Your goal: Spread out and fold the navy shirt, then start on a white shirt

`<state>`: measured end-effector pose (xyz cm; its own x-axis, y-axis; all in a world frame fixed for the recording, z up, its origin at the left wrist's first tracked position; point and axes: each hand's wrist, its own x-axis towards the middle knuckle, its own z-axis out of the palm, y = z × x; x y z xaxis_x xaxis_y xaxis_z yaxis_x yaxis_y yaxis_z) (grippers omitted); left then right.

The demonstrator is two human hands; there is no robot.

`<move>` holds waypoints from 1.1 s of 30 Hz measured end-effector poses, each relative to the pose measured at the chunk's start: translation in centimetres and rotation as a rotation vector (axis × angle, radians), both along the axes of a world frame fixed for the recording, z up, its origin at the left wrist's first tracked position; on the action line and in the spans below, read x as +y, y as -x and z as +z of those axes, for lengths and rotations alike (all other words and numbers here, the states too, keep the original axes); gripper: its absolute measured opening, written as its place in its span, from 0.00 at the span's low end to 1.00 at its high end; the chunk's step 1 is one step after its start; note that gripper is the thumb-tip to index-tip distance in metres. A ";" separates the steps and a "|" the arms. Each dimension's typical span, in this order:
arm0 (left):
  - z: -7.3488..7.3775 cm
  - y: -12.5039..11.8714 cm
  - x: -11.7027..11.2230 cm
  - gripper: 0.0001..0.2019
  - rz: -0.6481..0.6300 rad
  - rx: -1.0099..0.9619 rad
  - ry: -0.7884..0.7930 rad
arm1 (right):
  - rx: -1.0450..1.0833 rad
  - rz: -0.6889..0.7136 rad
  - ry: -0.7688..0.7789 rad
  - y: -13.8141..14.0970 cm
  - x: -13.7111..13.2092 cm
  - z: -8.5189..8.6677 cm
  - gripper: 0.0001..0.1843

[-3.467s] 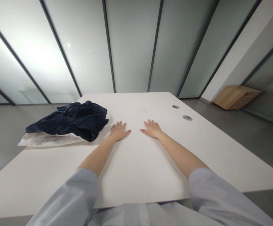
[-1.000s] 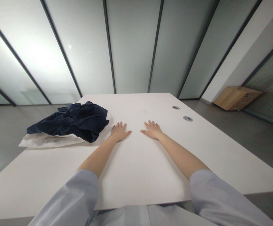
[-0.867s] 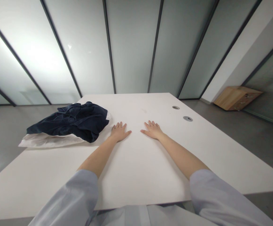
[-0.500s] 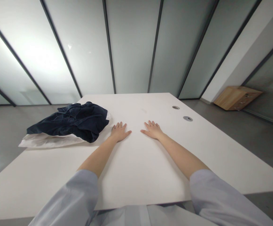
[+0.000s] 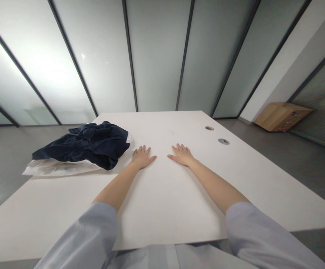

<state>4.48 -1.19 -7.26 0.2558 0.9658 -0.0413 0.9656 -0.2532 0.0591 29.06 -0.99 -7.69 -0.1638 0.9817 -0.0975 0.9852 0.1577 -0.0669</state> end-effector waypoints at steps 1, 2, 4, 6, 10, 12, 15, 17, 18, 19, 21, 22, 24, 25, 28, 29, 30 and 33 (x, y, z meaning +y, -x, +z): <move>0.0 0.0 0.0 0.39 0.000 0.000 -0.001 | 0.000 0.000 0.002 0.0 0.0 0.0 0.49; 0.0 0.0 0.0 0.39 -0.001 -0.001 0.000 | 0.000 0.000 0.001 0.0 0.0 0.0 0.49; 0.0 0.0 0.0 0.39 -0.003 -0.004 -0.002 | 0.001 -0.001 -0.001 0.0 -0.1 0.1 0.49; 0.1 0.0 0.0 0.39 -0.006 -0.005 -0.003 | 0.004 -0.001 -0.002 0.1 -0.2 0.2 0.49; 0.2 0.0 0.0 0.39 -0.003 -0.006 0.005 | 0.013 -0.006 0.004 0.1 -0.3 0.3 0.49; 0.2 0.0 -0.1 0.39 -0.001 -0.006 0.008 | 0.016 -0.006 0.006 0.1 -0.3 0.3 0.48; 0.2 0.0 -0.1 0.40 -0.002 -0.005 0.011 | 0.017 -0.001 0.000 0.1 -0.2 0.2 0.48; 0.3 0.0 -0.2 0.39 -0.004 -0.005 0.009 | 0.015 -0.001 -0.004 0.0 -0.1 0.1 0.49; 0.3 0.0 -0.2 0.39 -0.005 -0.005 0.006 | 0.015 -0.002 -0.005 0.0 -0.1 0.0 0.49; 0.3 0.0 -0.2 0.39 -0.005 -0.005 0.003 | 0.014 -0.002 -0.005 0.0 0.0 -0.1 0.49; 0.2 0.0 -0.1 0.39 -0.006 -0.003 0.000 | 0.012 -0.003 -0.005 0.0 0.0 -0.1 0.49; 0.2 0.0 -0.1 0.39 -0.005 0.000 0.001 | 0.012 -0.003 -0.003 0.0 0.1 -0.1 0.49; 0.1 0.0 -0.1 0.39 -0.004 0.009 0.001 | 0.012 -0.003 0.002 0.0 0.1 -0.1 0.50; 0.1 0.0 -0.1 0.39 -0.004 0.012 0.000 | 0.012 -0.003 0.004 0.0 0.1 -0.1 0.50; 0.0 0.0 0.0 0.40 -0.003 0.013 -0.002 | 0.010 -0.005 0.006 0.0 0.0 0.0 0.50; -0.1 0.0 0.0 0.40 -0.004 0.012 0.000 | 0.009 -0.005 0.006 0.0 0.0 0.0 0.50; -0.1 0.0 0.1 0.40 -0.005 0.010 0.003 | 0.008 -0.006 0.006 0.0 -0.1 0.1 0.50; -0.1 0.0 0.1 0.40 -0.006 0.007 0.007 | 0.008 -0.002 0.002 0.1 -0.2 0.2 0.49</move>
